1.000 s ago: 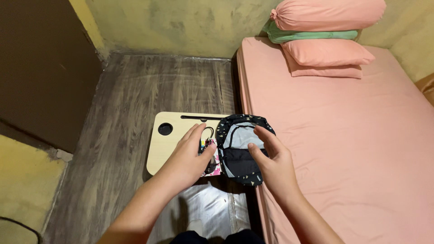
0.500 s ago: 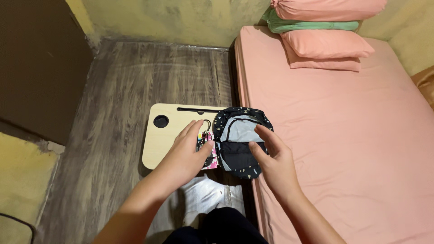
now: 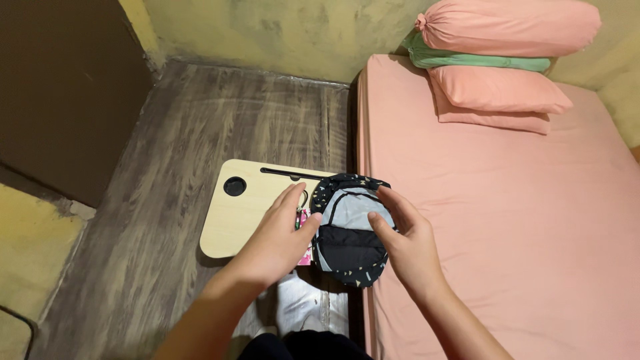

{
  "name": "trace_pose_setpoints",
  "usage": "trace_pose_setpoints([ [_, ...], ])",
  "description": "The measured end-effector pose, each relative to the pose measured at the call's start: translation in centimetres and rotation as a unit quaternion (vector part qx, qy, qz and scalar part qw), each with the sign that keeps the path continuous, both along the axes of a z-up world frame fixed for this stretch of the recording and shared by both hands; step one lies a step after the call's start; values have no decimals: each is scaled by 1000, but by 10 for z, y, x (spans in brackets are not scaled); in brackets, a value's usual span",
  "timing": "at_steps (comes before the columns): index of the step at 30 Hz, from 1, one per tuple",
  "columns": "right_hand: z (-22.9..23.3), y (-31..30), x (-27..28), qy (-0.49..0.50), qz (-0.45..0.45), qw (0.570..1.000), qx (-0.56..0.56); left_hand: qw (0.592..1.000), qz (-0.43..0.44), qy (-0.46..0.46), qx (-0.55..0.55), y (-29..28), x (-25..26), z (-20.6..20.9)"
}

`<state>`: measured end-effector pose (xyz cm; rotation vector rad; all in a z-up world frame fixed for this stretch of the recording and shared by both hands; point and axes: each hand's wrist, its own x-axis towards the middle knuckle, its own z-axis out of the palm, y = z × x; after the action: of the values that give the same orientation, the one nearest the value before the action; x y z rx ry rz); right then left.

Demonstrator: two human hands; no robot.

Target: The person opens a small black bag resting on a folding table beside the bed, takes out a laptop charger, wraps the cable around the charger brick, carries it to a desk, and places it next to a closed laptop.

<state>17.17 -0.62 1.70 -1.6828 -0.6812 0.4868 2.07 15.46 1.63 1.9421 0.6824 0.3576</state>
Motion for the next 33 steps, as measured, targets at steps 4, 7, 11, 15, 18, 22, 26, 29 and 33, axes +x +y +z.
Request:
trace_pose_setpoints([
  [4,-6,-2,13,7,6,1000,-8,1000,5,11,-20,-8,8,-1],
  [7,-11,-2,16,4,14,1000,-6,1000,8,9,-19,-11,10,1],
  [11,-14,4,15,4,15,1000,-2,1000,13,6,-19,-5,7,8],
  [15,-14,12,12,3,7,1000,-8,997,25,35,-71,5,2,17],
  [18,-13,22,5,1,-3,1000,4,998,12,8,-54,17,-6,20],
  [22,-9,35,-10,3,-26,999,23,1000,-18,-8,4,36,-17,20],
  [26,-5,53,-33,10,-51,998,31,999,-30,7,19,62,-35,20],
  [29,-6,66,-57,17,-66,998,16,999,-29,7,18,81,-54,17],
  [33,-10,81,-88,24,-62,997,40,999,-38,1,27,96,-77,11],
])
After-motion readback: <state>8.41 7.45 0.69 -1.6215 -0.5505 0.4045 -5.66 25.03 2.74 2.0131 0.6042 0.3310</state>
